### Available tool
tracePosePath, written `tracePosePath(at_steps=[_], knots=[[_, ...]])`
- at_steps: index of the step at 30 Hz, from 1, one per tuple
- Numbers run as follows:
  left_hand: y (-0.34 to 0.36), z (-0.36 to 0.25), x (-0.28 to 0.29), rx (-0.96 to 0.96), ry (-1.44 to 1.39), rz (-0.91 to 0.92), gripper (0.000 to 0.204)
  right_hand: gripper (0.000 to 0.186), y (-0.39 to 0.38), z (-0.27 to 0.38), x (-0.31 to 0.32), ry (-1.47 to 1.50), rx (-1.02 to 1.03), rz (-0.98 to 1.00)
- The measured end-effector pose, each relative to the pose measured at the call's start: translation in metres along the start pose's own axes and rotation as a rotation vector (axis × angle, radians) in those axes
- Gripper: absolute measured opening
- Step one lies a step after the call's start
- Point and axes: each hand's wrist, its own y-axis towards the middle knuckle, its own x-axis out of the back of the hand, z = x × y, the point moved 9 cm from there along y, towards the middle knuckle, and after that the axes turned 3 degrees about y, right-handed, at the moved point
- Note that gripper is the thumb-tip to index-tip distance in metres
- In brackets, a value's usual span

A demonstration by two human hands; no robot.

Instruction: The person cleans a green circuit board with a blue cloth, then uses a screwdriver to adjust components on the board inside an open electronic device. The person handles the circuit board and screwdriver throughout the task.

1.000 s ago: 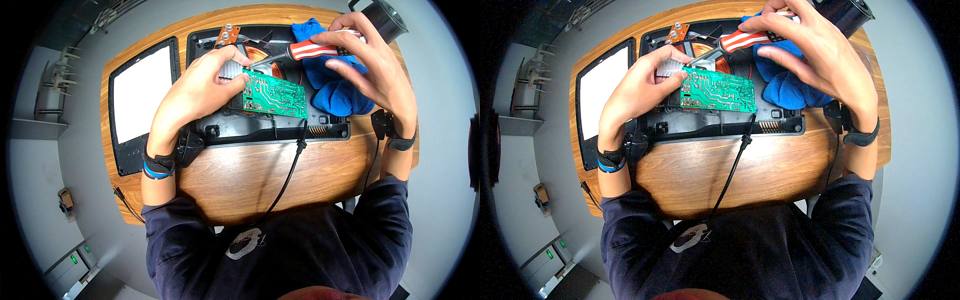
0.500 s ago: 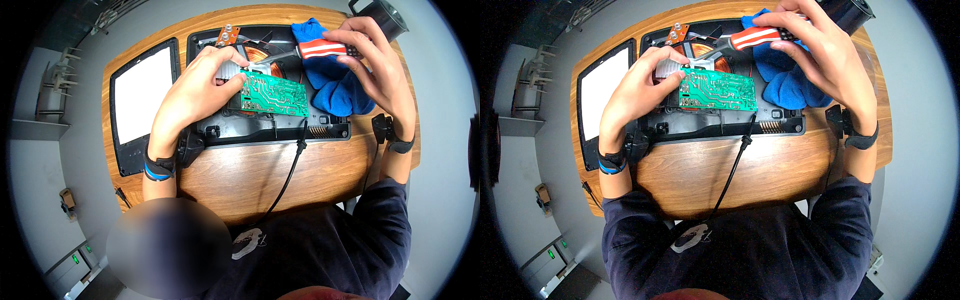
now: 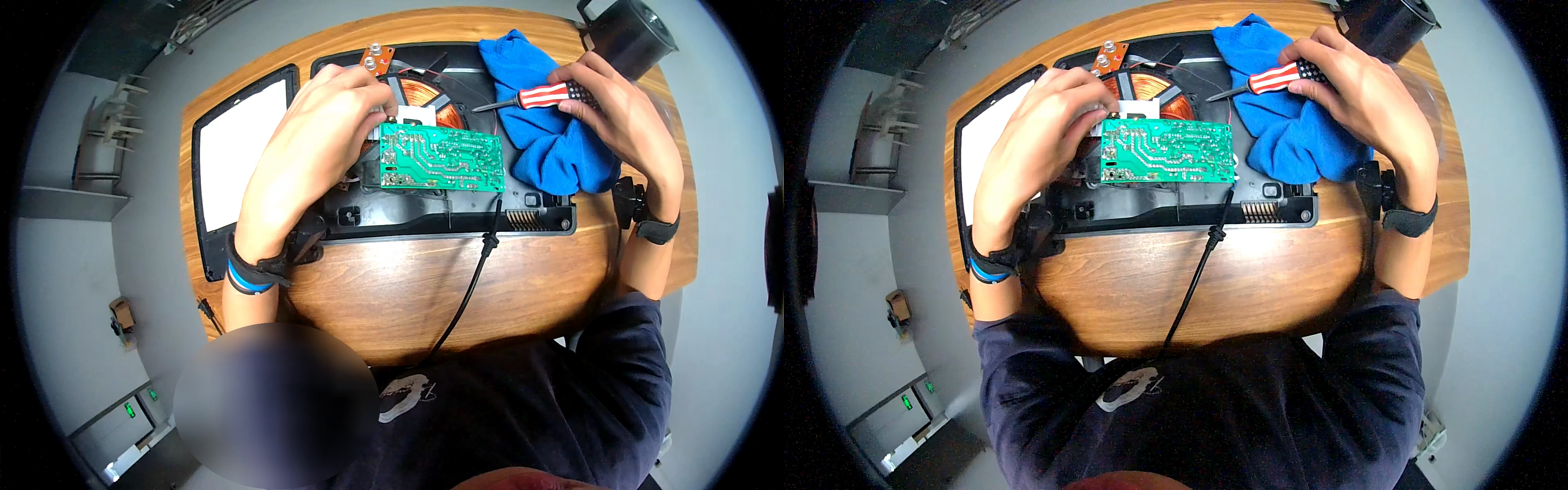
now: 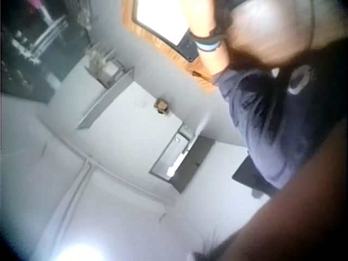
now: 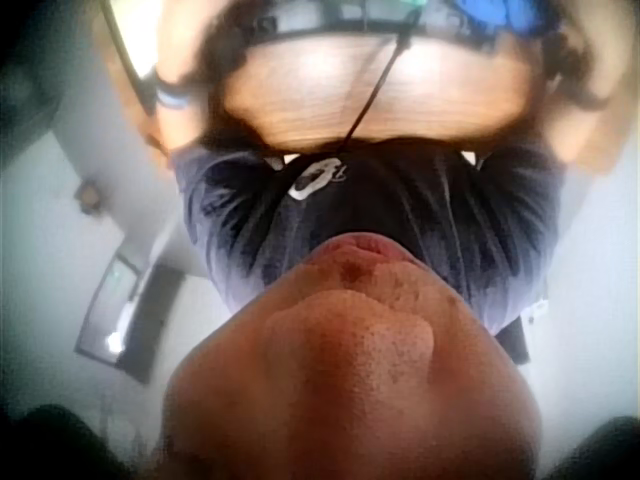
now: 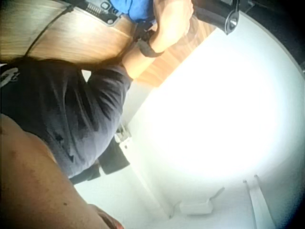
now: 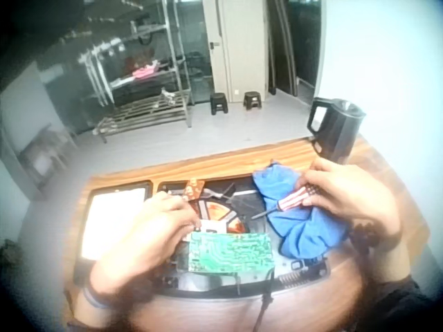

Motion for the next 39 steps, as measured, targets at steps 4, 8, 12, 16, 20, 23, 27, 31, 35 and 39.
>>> tracePosePath(at_steps=[4,8,12,16,20,23,27,31,35,39], knots=[[0.015,-0.011,0.001,-0.117,0.183,0.132,0.017,0.033,-0.003,-0.007,-0.007,0.022,-0.049,0.097],[0.026,-0.018,0.001,-0.148,0.302,0.185,0.024,0.034,-0.007,-0.014,-0.014,0.058,-0.045,0.153],[0.035,-0.023,-0.006,-0.216,0.354,0.289,0.022,0.034,-0.010,-0.020,-0.021,0.070,-0.005,0.159],[0.038,-0.034,-0.005,-0.325,0.449,0.294,0.019,0.035,-0.012,-0.024,-0.027,0.040,-0.055,0.178],[0.037,-0.040,-0.006,-0.383,0.508,0.253,0.021,0.034,-0.015,-0.026,-0.029,0.042,-0.069,0.181],[0.033,-0.040,-0.008,-0.379,0.589,0.274,0.027,0.034,-0.015,-0.030,-0.033,0.051,-0.048,0.169],[0.029,-0.034,-0.014,-0.400,0.641,0.294,0.033,0.033,-0.015,-0.027,-0.032,0.048,-0.028,0.170],[0.028,-0.029,-0.016,-0.415,0.664,0.310,0.034,0.033,-0.016,-0.026,-0.032,0.047,-0.044,0.181],[0.028,-0.025,-0.016,-0.392,0.658,0.337,0.035,0.033,-0.015,-0.027,-0.033,0.050,-0.045,0.189],[0.029,-0.025,-0.012,-0.375,0.567,0.341,0.033,0.033,-0.015,-0.027,-0.034,0.047,-0.044,0.192]])
